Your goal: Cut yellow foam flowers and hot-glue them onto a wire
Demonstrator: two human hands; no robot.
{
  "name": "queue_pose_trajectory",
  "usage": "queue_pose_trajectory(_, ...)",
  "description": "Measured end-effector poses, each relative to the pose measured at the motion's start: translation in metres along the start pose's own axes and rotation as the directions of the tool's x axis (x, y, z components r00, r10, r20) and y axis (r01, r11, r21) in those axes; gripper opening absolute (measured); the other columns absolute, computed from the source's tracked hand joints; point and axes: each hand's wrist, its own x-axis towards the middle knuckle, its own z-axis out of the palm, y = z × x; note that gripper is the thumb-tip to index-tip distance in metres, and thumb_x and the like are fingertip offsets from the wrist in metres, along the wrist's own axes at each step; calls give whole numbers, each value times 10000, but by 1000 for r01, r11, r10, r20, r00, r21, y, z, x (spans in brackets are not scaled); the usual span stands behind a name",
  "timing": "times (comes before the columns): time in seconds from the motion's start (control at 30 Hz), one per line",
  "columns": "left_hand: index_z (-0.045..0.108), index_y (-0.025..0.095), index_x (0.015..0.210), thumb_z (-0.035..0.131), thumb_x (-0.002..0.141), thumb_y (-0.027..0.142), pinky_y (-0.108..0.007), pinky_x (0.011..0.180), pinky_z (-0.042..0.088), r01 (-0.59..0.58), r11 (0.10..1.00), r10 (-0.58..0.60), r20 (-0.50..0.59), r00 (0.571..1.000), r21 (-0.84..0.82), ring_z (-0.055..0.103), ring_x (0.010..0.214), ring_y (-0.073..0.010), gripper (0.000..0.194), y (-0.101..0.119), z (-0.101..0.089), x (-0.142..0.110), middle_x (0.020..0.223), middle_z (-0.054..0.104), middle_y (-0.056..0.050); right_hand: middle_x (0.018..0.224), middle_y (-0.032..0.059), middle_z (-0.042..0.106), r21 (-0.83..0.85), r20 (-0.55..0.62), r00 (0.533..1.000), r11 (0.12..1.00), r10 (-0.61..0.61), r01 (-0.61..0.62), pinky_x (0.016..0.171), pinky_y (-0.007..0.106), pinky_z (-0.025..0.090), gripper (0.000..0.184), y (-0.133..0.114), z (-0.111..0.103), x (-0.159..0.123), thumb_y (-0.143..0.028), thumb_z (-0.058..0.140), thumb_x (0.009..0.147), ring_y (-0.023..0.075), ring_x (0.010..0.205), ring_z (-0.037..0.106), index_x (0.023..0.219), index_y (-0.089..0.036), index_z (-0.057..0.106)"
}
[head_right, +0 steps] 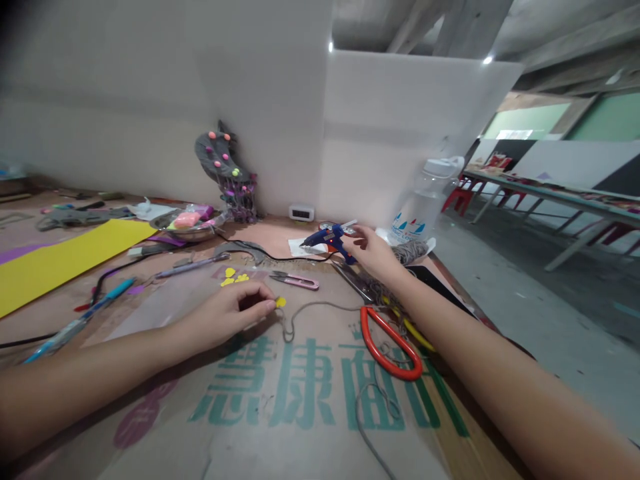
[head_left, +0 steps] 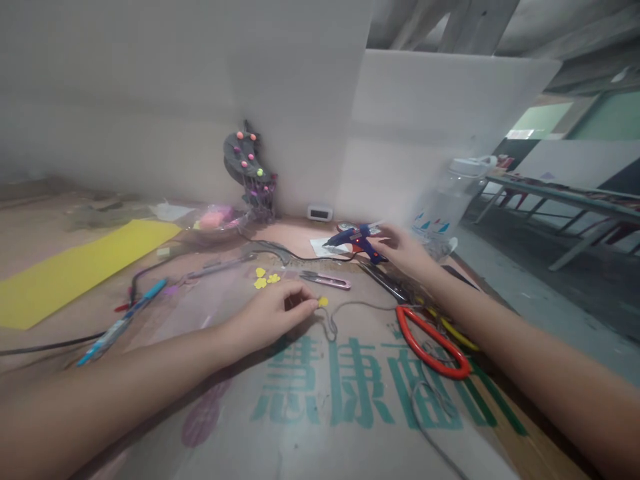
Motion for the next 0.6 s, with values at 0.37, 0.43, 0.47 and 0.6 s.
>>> queue_pose_trajectory(0.37,654,178,824,526,876,442,-240,605,430,-29,999,29,5,1000,27,582,694,-156,298,0,0,0,767,653,-18,1222,175,654,-230,71,994,969,-79,93,995,443,454,425,11,14,-5,-179,546,845,285,1116,618,1259,-90,585)
queue_pose_trajectory(0.43,650,178,830,527,879,443,-239,604,431,-28,999,28,0,1000,16,581,697,-155,296,-1,-1,0,772,650,-17,1237,190,638,-230,15,998,971,-63,65,986,437,458,431,8,14,-6,-189,524,853,287,1120,612,1266,-75,568)
queue_pose_trajectory(0.47,646,177,833,528,880,446,-237,595,428,-21,1000,21,-3,1000,2,576,686,-151,298,-2,-1,0,762,643,-15,1248,193,629,-223,-23,998,974,-54,47,984,433,458,439,7,13,-6,-192,520,853,286,1126,607,1274,-74,556)
queue_pose_trajectory(0.6,611,170,817,540,875,474,-219,525,389,12,996,-14,-24,1000,-93,529,601,-122,318,-4,-1,0,696,587,7,1159,169,656,-115,-197,980,993,-23,1,919,407,483,431,-8,5,-8,-225,570,817,271,1038,624,1230,-102,550)
